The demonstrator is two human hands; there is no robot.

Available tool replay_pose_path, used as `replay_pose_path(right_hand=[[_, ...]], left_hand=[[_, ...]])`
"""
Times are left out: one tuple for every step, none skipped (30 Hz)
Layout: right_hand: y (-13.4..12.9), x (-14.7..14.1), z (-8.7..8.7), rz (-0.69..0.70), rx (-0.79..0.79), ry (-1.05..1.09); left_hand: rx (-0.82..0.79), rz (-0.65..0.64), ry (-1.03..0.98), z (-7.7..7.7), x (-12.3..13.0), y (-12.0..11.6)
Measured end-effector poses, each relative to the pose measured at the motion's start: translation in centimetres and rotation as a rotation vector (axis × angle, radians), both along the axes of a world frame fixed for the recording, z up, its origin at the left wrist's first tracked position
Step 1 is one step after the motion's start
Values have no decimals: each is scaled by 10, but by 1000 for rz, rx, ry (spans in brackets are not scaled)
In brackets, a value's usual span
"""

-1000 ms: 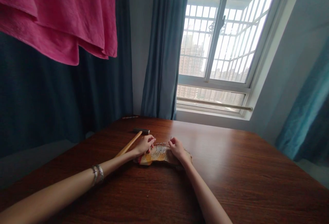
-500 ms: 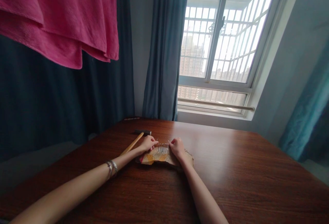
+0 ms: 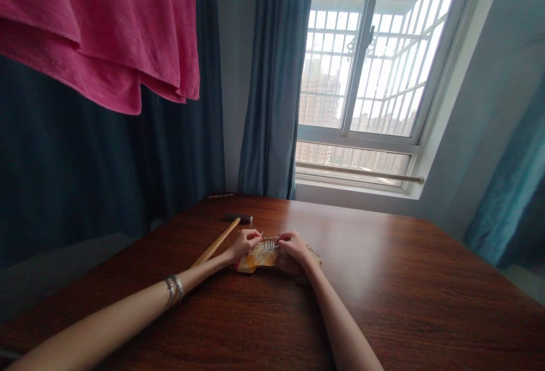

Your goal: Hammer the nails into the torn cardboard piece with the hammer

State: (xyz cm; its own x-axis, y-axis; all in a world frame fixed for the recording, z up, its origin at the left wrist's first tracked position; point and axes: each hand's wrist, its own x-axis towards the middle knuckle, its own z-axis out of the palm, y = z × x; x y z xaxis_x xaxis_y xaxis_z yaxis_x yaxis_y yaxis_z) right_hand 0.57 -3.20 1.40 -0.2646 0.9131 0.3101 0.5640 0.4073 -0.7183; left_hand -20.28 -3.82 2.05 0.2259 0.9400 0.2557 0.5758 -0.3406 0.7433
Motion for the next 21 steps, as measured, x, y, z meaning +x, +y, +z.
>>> replay_pose_path(right_hand=[[0, 1, -1, 25, -9, 3], [1, 1, -2, 49, -16, 7], [1, 2, -3, 72, -21, 13], [2, 2, -4, 92, -23, 20], [2, 2, -4, 109, -23, 30], [2, 3, -4, 124, -23, 40], [3, 4, -5, 137, -24, 50], [3, 4, -5, 149, -25, 60], [3, 5, -4, 161, -28, 69], [3, 6, -4, 173, -31, 77], [4, 7, -4, 186, -34, 84], [4, 8, -4, 197, -34, 91], [5, 8, -4, 206, -33, 98], [6, 9, -4, 212, -31, 105], [7, 9, -5, 216, -27, 112], [8, 8, -6, 218, -21, 120], [10, 8, -8, 218, -15, 127], [11, 7, -9, 214, -8, 135], [13, 6, -11, 207, -1, 144], [14, 5, -13, 198, 6, 153], [15, 4, -15, 188, 13, 162]], left_hand=[[42, -39, 42, 0, 0, -4], [89, -75, 87, 0, 1, -7], [138, -99, 132, 1, 2, -9], [182, -111, 174, 1, 3, -11], [221, -116, 211, 1, 4, -12], [257, -116, 243, 1, 5, -13], [286, -113, 270, 2, 5, -14], [307, -111, 294, 3, 6, -15], [321, -114, 312, 4, 6, -17], [329, -117, 321, 6, 6, -18], [333, -117, 319, 7, 7, -20], [333, -113, 304, 8, 7, -21], [326, -106, 280, 8, 7, -21], [309, -95, 245, 8, 7, -21], [282, -81, 198, 7, 6, -20], [247, -58, 143, 5, 6, -17], [207, -25, 81, 3, 5, -14], [165, 17, 17, 0, 4, -9], [122, 62, -46, -3, 2, -5], [82, 104, -102, -6, 1, 0], [47, 136, -145, -9, -1, 5]])
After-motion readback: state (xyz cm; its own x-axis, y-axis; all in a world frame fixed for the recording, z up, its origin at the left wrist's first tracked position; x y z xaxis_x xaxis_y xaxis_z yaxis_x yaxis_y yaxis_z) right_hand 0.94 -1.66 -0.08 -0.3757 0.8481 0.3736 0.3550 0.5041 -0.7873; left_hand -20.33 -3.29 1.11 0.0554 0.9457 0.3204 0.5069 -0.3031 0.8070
